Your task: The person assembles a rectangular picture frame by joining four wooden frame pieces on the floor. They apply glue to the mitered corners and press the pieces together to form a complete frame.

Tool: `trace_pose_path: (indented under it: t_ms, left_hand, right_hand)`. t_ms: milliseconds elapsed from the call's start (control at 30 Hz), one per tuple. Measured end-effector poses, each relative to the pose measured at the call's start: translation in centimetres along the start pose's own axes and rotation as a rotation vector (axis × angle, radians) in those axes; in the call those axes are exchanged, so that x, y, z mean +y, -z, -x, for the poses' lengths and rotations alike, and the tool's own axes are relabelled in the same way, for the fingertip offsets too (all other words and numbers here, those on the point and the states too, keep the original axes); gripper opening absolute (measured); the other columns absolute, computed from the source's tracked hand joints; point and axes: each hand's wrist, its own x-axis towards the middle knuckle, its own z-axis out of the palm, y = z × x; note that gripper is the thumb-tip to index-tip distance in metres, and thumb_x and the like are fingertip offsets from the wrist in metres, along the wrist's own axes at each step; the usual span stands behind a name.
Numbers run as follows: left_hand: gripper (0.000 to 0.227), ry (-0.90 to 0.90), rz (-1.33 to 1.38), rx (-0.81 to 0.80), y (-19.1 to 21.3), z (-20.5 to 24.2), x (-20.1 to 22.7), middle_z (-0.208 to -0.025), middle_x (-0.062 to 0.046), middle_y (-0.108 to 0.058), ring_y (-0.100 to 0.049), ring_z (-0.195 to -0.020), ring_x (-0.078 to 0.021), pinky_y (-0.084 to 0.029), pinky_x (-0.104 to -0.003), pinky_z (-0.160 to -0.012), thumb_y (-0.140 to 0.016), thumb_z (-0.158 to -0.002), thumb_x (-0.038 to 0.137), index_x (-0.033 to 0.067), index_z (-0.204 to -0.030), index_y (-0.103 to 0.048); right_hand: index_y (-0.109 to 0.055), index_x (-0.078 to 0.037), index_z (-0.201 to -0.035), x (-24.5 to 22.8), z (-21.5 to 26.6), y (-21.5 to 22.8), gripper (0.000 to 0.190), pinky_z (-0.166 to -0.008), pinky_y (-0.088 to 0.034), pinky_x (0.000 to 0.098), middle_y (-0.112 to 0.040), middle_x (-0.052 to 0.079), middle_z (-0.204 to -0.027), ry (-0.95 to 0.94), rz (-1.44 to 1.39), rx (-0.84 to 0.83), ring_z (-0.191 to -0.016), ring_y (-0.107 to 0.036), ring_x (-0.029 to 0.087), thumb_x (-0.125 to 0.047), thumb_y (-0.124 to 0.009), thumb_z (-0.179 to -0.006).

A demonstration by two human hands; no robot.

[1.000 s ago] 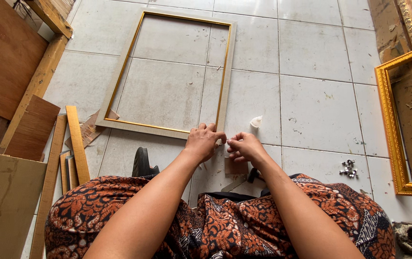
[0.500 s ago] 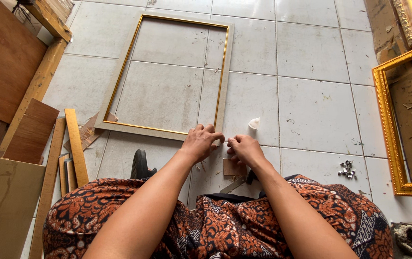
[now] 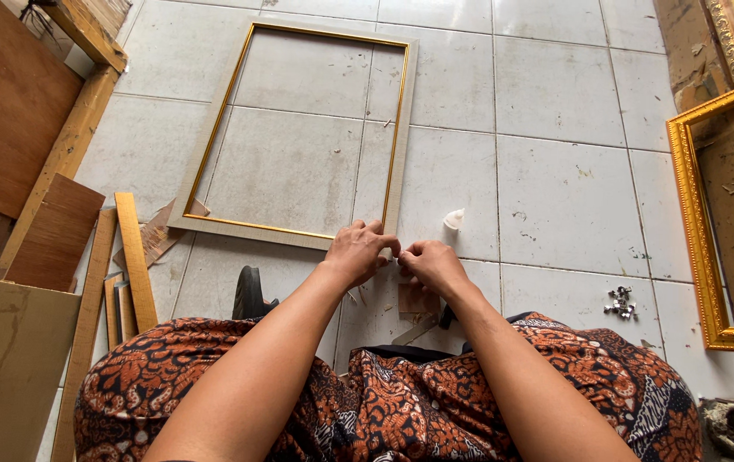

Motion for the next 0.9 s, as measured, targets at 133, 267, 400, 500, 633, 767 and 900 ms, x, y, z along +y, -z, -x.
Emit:
trace_pose_path:
  t_ms: [133,267,400,500,633,767,900]
  left_hand:
    - [0.019,0.004,0.004,0.001,0.1,-0.1,-0.1,-0.121,0.000,-0.069,-0.071,-0.124,-0.0350,-0.063,-0.052,-0.100,-0.083,-0.098,0.035,0.0443,-0.113,-0.077]
    - [0.017,0.001,0.007,0.002,0.3,0.0,0.0,-0.121,-0.001,-0.069,-0.071,-0.123,-0.0352,-0.063,-0.052,-0.100,-0.084,-0.097,0.035,0.0436,-0.111,-0.078]
    - [0.013,0.000,0.023,-0.006,-0.3,-0.3,-0.4,-0.122,-0.001,-0.069,-0.070,-0.124,-0.0355,-0.062,-0.051,-0.100,-0.083,-0.097,0.034,0.0435,-0.104,-0.077]
    - [0.013,0.010,0.012,0.003,-0.1,-0.2,0.0,-0.121,0.000,-0.069,-0.071,-0.123,-0.0350,-0.062,-0.050,-0.100,-0.084,-0.097,0.035,0.0435,-0.105,-0.078]
    - [0.017,0.018,0.001,-0.001,-0.1,-0.1,0.1,-0.121,0.000,-0.069,-0.071,-0.123,-0.0339,-0.062,-0.051,-0.100,-0.084,-0.096,0.037,0.0440,-0.111,-0.079]
    - [0.019,0.014,-0.005,0.004,0.2,0.3,0.2,-0.122,0.000,-0.067,-0.069,-0.123,-0.0336,-0.061,-0.051,-0.101,-0.084,-0.097,0.039,0.0470,-0.113,-0.077]
    - [0.018,-0.001,-0.020,-0.023,0.8,0.8,0.4,-0.127,0.000,-0.064,-0.065,-0.129,-0.0333,-0.058,-0.053,-0.105,-0.080,-0.101,0.039,0.0480,-0.116,-0.074]
  right_hand:
    - [-0.087,-0.008,-0.110,-0.2,0.3,0.6,0.030,-0.056,-0.071,0.0297,-0.088,0.010,-0.091,-0.019,-0.053,0.007,-0.072,-0.084,0.019,-0.030,-0.075,-0.094]
    - [-0.087,-0.005,-0.110,-0.3,0.6,0.3,0.032,-0.056,-0.071,0.0292,-0.088,0.012,-0.092,-0.015,-0.037,-0.039,-0.073,-0.084,0.018,-0.031,-0.078,-0.093]
    - [-0.087,-0.005,-0.107,-1.4,0.9,0.2,0.034,-0.053,-0.072,0.0303,-0.087,0.011,-0.088,-0.033,-0.007,-0.016,-0.067,-0.083,0.018,-0.035,-0.075,-0.096]
    - [-0.088,-0.012,-0.101,-0.3,-0.7,-0.5,0.031,-0.053,-0.072,0.0305,-0.087,0.007,-0.085,-0.036,0.040,-0.017,-0.068,-0.084,0.017,-0.039,-0.077,-0.095]
    - [-0.087,-0.009,-0.105,-0.7,0.5,0.8,0.025,-0.055,-0.072,0.0292,-0.087,0.010,-0.088,-0.028,0.091,-0.051,-0.072,-0.085,0.019,-0.029,-0.076,-0.095]
    - [-0.086,-0.006,-0.115,-0.1,0.3,1.2,0.030,-0.062,-0.072,0.0294,-0.087,0.015,-0.097,-0.081,0.001,-0.087,-0.078,-0.085,0.019,-0.026,-0.076,-0.096]
    - [-0.085,-0.006,-0.116,0.3,-0.1,1.1,0.033,-0.057,-0.070,0.0283,-0.086,0.014,-0.096,-0.080,-0.002,-0.094,-0.074,-0.084,0.018,-0.031,-0.080,-0.095]
